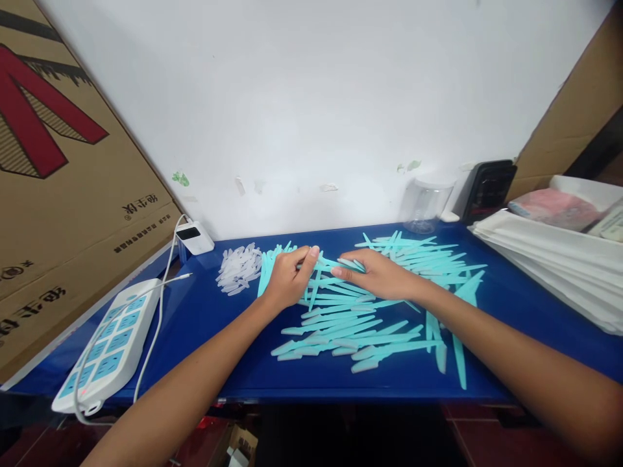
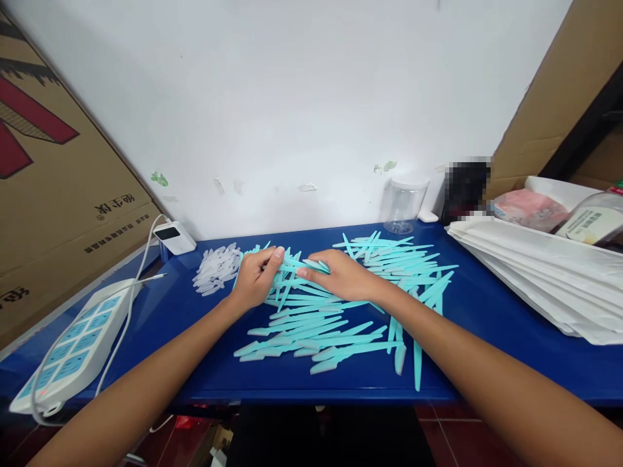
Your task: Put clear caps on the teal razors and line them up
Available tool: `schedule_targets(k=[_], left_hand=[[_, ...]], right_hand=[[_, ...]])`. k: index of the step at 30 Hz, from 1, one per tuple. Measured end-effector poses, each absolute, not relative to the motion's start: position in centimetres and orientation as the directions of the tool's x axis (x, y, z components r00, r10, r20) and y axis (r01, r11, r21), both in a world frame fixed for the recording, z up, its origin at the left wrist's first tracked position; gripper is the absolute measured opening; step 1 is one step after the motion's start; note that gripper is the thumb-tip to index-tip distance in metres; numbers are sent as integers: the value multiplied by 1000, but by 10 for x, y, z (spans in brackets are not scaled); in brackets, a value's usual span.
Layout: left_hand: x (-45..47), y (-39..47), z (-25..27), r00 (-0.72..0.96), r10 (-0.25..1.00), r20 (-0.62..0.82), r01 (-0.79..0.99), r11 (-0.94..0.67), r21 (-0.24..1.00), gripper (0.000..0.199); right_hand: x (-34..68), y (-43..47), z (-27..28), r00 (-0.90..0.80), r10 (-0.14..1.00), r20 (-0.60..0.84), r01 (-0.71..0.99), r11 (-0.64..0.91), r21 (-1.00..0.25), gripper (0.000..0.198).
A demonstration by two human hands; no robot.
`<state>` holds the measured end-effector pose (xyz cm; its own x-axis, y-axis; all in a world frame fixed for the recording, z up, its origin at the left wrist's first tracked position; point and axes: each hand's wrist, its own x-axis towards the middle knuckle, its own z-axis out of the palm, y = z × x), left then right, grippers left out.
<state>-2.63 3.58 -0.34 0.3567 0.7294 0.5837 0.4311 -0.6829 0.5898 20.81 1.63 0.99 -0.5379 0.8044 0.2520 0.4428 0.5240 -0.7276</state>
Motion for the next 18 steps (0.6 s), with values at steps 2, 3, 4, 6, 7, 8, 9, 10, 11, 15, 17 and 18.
schedule_targets(k=[2, 3, 4, 6, 7, 8, 9, 10, 11, 15, 17, 18], left_hand=[[-25, 35, -4, 364, 719, 592, 452, -692, 563, 54], [-25, 35, -3, 362, 722, 590, 457, -689, 563, 54], [-25, 36, -3, 354, 730, 585, 460, -681, 570, 55], [-25, 37, -3, 332, 752, 570, 453, -657, 603, 55], [-26, 38, -3, 326, 762, 560, 444, -646, 621, 55], [-26, 39, -3, 329, 769, 548, 434, -638, 636, 55], [-27, 40, -4, 340, 772, 536, 426, -635, 645, 55], [-28, 41, -5, 353, 773, 527, 420, -634, 650, 56], [-28, 42, -6, 363, 773, 520, 416, -634, 653, 57], [-29, 43, -7, 387, 766, 513, 405, -641, 652, 56], [-28, 42, -5, 421, 762, 492, 398, -643, 655, 55], [-27, 41, -3, 436, 762, 478, 394, -640, 660, 55]], right_hand=[[207, 16, 10, -539, 803, 256, 438, 526, -729, 53], [208, 16, 11, -537, 803, 257, 432, 524, -734, 53], [208, 16, 12, -535, 805, 256, 425, 518, -742, 52], [209, 16, 14, -533, 809, 247, 409, 502, -762, 51], [209, 16, 15, -539, 807, 242, 399, 497, -770, 51], [209, 16, 15, -547, 803, 238, 391, 496, -775, 50], [209, 16, 15, -556, 797, 237, 386, 500, -775, 50], [209, 16, 15, -564, 791, 235, 385, 504, -773, 51], [209, 15, 15, -573, 787, 228, 388, 505, -771, 51], [208, 12, 16, -591, 785, 187, 410, 492, -768, 53], [208, 11, 17, -606, 778, 167, 414, 488, -769, 52], [208, 11, 17, -617, 771, 158, 412, 488, -770, 50]])
